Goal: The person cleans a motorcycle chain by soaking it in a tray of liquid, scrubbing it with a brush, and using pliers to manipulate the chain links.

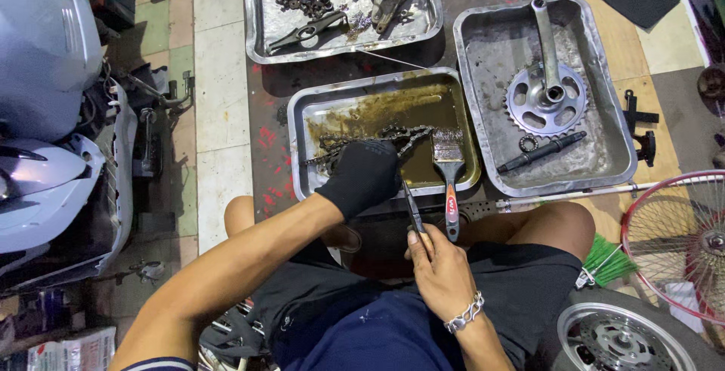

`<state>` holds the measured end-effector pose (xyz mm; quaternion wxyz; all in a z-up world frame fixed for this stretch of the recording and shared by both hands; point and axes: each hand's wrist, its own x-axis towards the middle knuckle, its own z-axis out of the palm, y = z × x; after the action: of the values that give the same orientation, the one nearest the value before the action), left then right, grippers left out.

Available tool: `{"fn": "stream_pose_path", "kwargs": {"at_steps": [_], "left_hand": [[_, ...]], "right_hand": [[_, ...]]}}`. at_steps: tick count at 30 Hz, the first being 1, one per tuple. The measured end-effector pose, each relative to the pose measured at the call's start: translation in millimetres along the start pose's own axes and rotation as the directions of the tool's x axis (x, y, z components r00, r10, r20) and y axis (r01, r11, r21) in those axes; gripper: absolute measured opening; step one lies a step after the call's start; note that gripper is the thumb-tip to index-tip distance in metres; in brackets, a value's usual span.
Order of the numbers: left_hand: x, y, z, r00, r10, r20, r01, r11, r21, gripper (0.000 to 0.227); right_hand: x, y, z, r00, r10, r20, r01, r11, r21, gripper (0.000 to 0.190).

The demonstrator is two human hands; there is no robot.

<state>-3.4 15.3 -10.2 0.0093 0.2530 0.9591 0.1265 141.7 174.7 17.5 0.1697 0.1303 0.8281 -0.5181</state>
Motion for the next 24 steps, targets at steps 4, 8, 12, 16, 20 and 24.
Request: {"fn": "stream_pose_path", "kwargs": {"at_steps": [4,8,12,16,20,24], "left_hand": [[0,-6,-2,0.999,-0.004,0.038,0.005,1.0,-0.027,0.027],[0,-14,4,0.994,0.087,-0.063,-0.089,0.995,-0.036,0.023],[1,-19,4,0.994,0.097,-0.049,-0.102,0.99,-0.099,0.026],[6,-33,-11,0.998,0.048,-0.033,-0.055,0.971,-0.234,0.023],[26,-54,-23,0.992,-0.064,-0.105,0.027,0.946,-0.324,0.022],[46,-67,-35,0.971,-0.09,-0.221,0.025,0.959,-0.283,0.025]], "right_hand": [[2,2,1,1.0,0.015,0.016,-0.015,1.0,-0.013,0.027],[2,0,0,0.998,0.05,0.028,-0.05,0.999,-0.013,0.027],[1,2,-2,1.0,-0.002,-0.001,0.002,1.0,0.028,0.026],[2,2,-4,0.998,0.055,0.017,-0.055,0.998,0.028,0.026],[3,2,-5,0.998,0.059,0.018,-0.06,0.997,0.038,0.026],[2,3,-4,1.0,-0.006,0.009,0.005,0.999,0.042,0.026]]}}
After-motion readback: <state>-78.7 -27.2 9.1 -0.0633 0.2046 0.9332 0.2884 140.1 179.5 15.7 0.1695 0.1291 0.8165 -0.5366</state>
